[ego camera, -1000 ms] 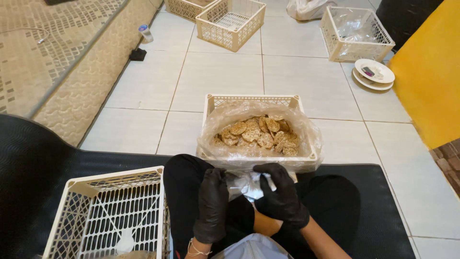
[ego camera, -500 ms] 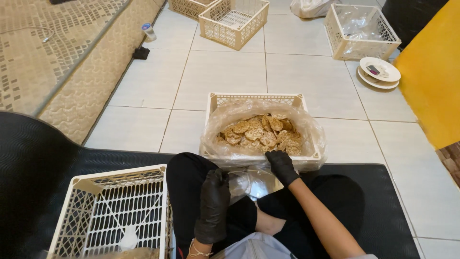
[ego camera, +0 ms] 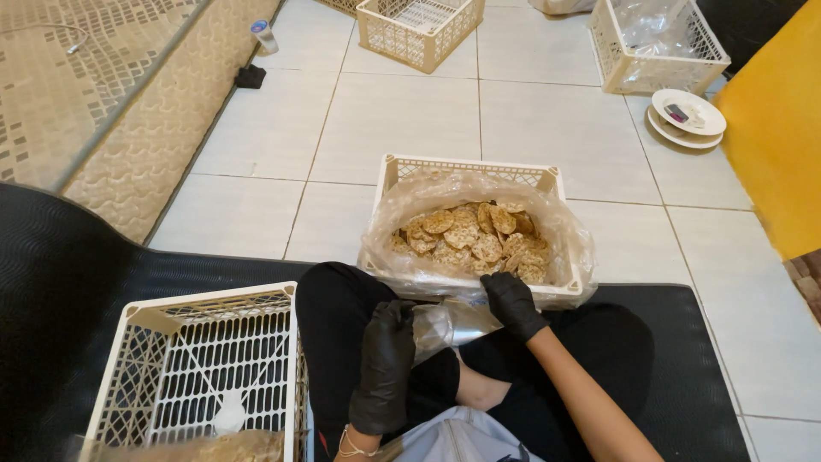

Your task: Packing thin, round food items from a large crate into individual plastic bags.

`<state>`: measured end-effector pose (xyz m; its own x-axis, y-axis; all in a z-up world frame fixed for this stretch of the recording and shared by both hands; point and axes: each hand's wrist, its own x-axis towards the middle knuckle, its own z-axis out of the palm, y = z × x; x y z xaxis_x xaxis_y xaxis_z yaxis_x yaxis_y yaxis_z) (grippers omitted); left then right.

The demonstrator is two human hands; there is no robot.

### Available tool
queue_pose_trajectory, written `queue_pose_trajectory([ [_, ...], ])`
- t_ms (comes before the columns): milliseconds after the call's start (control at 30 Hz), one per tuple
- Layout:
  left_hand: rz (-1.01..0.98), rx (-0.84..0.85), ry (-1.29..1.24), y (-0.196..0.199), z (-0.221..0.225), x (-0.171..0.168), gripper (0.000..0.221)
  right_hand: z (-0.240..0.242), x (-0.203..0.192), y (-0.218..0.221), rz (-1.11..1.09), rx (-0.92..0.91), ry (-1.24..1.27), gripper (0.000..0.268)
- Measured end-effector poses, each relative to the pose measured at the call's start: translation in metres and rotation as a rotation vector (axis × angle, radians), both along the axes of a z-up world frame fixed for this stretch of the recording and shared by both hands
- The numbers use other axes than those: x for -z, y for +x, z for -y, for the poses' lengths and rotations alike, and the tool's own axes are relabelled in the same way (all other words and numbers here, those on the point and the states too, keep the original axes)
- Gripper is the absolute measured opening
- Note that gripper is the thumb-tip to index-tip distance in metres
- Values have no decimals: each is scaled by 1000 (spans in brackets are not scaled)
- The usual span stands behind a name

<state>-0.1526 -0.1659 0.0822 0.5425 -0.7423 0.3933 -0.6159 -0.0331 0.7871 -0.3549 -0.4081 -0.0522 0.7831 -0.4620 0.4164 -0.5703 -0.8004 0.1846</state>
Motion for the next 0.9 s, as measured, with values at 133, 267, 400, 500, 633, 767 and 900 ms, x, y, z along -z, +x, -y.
queue_pose_trajectory([
  [133,0,-19,-62,-1,3,14,14,7,-13,-6,32,-58,229,27],
  [267,-39,-14,-42,-8,4,2,12,-3,-42,-27,193,-62,554,51],
  [400,-18,-19,-15,-9,5,9,16,-24,-65,-34,247,65,474,56],
  [500,-38,-25,-28,-6,2,5,15,-41,-70,-38,310,262,496,42],
  [633,-41,-4,-79,2,2,14,16,-31,-22,-54,238,165,521,29],
  [767,-104,-23,-55,2,1,13,14,-26,28,-52,-269,390,561,66],
  [900,-160,4,-42,-1,4,15,18,-5,31,-36,-116,615,997,94],
])
